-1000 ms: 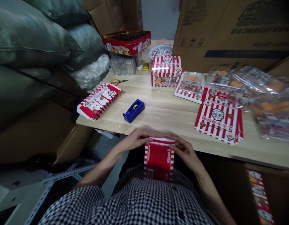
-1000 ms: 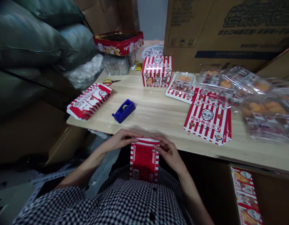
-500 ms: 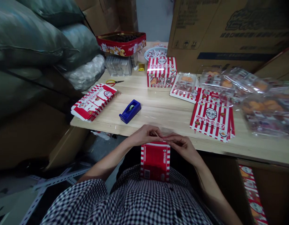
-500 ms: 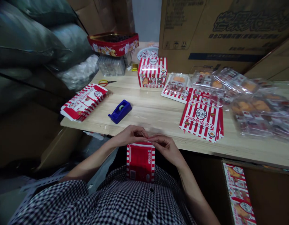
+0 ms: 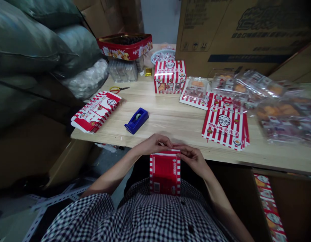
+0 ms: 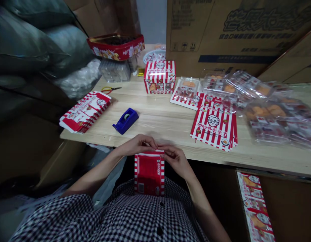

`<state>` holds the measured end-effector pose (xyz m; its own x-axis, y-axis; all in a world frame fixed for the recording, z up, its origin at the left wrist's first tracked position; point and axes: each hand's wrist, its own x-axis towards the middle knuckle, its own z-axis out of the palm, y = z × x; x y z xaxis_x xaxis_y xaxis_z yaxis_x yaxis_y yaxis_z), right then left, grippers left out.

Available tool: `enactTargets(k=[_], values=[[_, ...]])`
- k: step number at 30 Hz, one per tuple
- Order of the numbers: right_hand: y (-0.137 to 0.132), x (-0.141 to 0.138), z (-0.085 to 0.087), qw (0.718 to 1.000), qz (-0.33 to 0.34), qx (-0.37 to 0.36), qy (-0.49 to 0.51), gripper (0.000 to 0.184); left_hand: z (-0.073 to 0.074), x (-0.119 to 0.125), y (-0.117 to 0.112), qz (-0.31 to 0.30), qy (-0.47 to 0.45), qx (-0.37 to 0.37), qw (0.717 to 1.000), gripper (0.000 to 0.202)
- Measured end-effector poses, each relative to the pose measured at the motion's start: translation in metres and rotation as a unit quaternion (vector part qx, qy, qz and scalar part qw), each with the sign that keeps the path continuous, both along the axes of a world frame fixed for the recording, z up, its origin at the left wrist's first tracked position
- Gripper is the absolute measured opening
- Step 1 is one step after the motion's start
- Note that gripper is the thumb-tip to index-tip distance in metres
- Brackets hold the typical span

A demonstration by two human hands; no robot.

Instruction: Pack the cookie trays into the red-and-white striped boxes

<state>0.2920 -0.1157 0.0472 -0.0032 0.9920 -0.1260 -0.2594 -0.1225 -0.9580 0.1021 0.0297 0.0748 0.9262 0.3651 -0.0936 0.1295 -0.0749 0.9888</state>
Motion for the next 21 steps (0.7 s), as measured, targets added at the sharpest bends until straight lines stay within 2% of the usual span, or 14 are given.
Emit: enactTargets(k=[4, 6, 9, 11, 17, 19, 21], values=[[-0.008, 0.008, 0.0, 0.999, -0.014, -0.021, -0.042, 0.02, 0.008, -0.012, -0.006, -0.065, -0.003, -0.004, 0.998, 0.026], [-0.015, 0.013, 0.001, 0.997, -0.031, -0.037, -0.058, 0.02, 0.004, -0.02, -0.014, -0.015, 0.002, -0.01, 1.0, 0.03], [-0.023, 0.018, 0.004, 0.995, -0.05, -0.05, -0.07, 0.021, -0.009, -0.031, -0.03, 0.118, 0.028, -0.03, 0.992, 0.036], [-0.024, 0.017, 0.006, 0.995, -0.048, -0.045, -0.078, 0.021, -0.014, -0.036, -0.039, 0.166, 0.041, -0.043, 0.984, 0.036], [-0.01, -0.003, 0.005, 0.985, 0.013, 0.033, -0.17, 0.029, -0.018, -0.041, -0.041, 0.183, 0.021, -0.048, 0.982, 0.027], [-0.008, -0.008, 0.002, 0.986, 0.015, 0.018, -0.164, 0.03, -0.021, -0.04, -0.039, 0.192, 0.019, -0.062, 0.979, 0.027], [-0.01, -0.009, -0.001, 0.99, 0.003, -0.011, -0.143, 0.03, -0.016, -0.038, -0.04, 0.204, 0.016, -0.052, 0.977, 0.028]])
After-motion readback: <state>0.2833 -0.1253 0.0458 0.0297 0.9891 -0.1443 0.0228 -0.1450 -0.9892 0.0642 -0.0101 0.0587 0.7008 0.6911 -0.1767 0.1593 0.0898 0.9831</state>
